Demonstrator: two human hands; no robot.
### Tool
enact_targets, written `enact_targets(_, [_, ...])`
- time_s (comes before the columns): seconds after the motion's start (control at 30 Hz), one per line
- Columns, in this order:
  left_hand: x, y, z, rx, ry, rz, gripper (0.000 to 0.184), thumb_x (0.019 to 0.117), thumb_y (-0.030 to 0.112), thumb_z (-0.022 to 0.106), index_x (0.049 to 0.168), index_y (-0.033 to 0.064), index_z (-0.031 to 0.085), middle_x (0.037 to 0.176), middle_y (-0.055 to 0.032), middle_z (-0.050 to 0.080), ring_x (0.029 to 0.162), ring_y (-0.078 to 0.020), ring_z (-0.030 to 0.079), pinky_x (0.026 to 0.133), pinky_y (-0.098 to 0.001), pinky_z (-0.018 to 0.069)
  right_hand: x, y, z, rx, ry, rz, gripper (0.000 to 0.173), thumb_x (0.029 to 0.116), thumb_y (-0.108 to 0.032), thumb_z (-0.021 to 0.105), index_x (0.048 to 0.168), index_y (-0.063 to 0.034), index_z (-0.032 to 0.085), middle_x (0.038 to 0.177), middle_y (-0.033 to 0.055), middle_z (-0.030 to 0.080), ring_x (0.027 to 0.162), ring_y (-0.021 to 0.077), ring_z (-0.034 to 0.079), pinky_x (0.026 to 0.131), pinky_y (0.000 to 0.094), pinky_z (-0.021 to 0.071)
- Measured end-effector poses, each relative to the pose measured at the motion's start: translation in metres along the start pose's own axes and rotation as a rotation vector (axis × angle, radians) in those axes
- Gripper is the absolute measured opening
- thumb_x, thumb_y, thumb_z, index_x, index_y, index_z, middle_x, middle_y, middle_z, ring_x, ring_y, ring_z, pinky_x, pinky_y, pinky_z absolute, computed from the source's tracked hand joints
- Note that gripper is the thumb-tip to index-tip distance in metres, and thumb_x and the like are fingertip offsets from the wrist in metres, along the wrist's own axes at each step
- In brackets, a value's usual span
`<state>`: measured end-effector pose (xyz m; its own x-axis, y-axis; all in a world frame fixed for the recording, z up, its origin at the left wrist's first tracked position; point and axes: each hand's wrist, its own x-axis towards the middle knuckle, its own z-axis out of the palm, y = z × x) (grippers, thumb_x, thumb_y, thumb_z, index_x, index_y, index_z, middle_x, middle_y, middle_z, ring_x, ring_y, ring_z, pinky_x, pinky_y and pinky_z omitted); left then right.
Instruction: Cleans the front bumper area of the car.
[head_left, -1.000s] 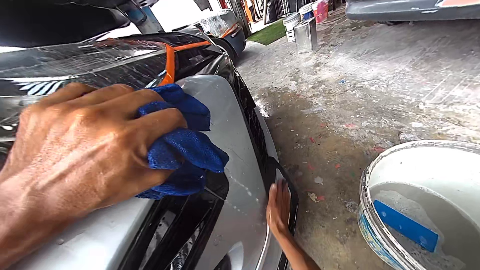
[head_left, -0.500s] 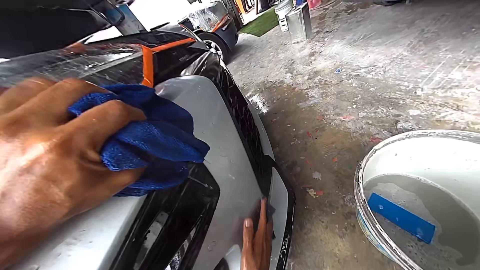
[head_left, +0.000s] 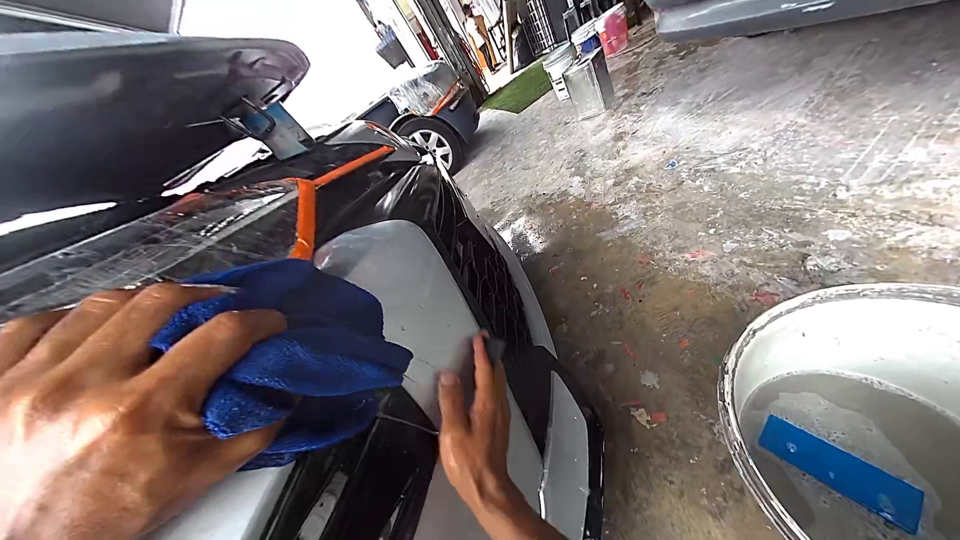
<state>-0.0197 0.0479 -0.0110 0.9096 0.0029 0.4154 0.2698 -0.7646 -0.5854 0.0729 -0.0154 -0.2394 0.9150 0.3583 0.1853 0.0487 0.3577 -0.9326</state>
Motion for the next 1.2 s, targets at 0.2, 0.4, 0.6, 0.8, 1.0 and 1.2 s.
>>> enact_targets(0.2, [-0.006, -0.009, -0.001, 0.041, 0.025, -0.054, 0.054, 0.0778, 0.04, 0.068, 0.109, -0.0036, 0.069, 0.117, -0.0302, 0.064, 0.11, -0.0511, 0.061, 0.09, -0.0668, 0.0437, -0.035, 0.02, 0.004, -0.18, 0.023, -0.044, 0.066, 0.1054, -0.05, 0.037, 0.155, -0.0066, 0.045, 0.159, 0.019, 0.043, 0.148, 0.032, 0.041, 0.123, 0.0504, 0.0327])
enact_targets(0.4, [-0.013, -0.026, 0.004, -0.038, 0.024, -0.133, 0.06, 0.0806, 0.047, 0.063, 0.115, -0.0027, 0.066, 0.124, -0.0274, 0.061, 0.119, -0.0463, 0.057, 0.102, -0.0621, 0.0418, -0.104, 0.061, -0.015, -0.322, 0.01, 0.076, 0.082, 0.1047, -0.056, 0.024, 0.154, 0.0087, 0.036, 0.163, 0.0293, 0.029, 0.154, 0.0394, 0.026, 0.127, 0.055, 0.0172])
enact_targets(0.6, [-0.012, -0.034, 0.015, -0.088, 0.043, -0.145, 0.06, 0.0825, 0.052, 0.063, 0.117, 0.0031, 0.065, 0.123, -0.0237, 0.061, 0.118, -0.0419, 0.058, 0.098, -0.0605, 0.0444, -0.132, 0.069, -0.014, -0.32, 0.066, 0.132, 0.078, 0.1037, -0.053, 0.03, 0.155, 0.0063, 0.037, 0.162, 0.0282, 0.031, 0.152, 0.04, 0.03, 0.125, 0.0536, 0.0235])
enact_targets(0.8, [-0.013, -0.053, 0.023, 0.003, 0.058, -0.114, 0.059, 0.083, 0.061, 0.06, 0.118, 0.0135, 0.066, 0.116, -0.0166, 0.064, 0.107, -0.0385, 0.063, 0.084, -0.0607, 0.047, -0.118, 0.068, -0.014, -0.323, 0.109, 0.253, 0.082, 0.1022, -0.058, 0.027, 0.157, 0.0037, 0.035, 0.165, 0.0259, 0.027, 0.153, 0.0386, 0.028, 0.125, 0.0543, 0.0214])
enact_targets(1.0, [-0.005, -0.045, 0.023, -0.005, 0.083, -0.074, 0.059, 0.082, 0.059, 0.058, 0.116, 0.0114, 0.065, 0.117, -0.0187, 0.064, 0.108, -0.0419, 0.062, 0.081, -0.0622, 0.0463, -0.166, 0.071, -0.029, -0.373, 0.101, 0.278, 0.072, 0.1037, -0.041, 0.039, 0.155, 0.0088, 0.034, 0.159, 0.0327, 0.033, 0.144, 0.0522, 0.037, 0.119, 0.0607, 0.0286])
enact_targets(1.2, [-0.01, -0.053, 0.031, 0.001, 0.096, -0.082, 0.057, 0.0837, 0.061, 0.058, 0.115, 0.0148, 0.066, 0.113, -0.0157, 0.064, 0.105, -0.0388, 0.062, 0.078, -0.0598, 0.0464, -0.128, 0.055, -0.024, -0.239, 0.202, 0.532, 0.072, 0.1054, -0.046, 0.039, 0.16, -0.0005, 0.028, 0.16, 0.0329, 0.031, 0.146, 0.051, 0.032, 0.12, 0.0614, 0.0269])
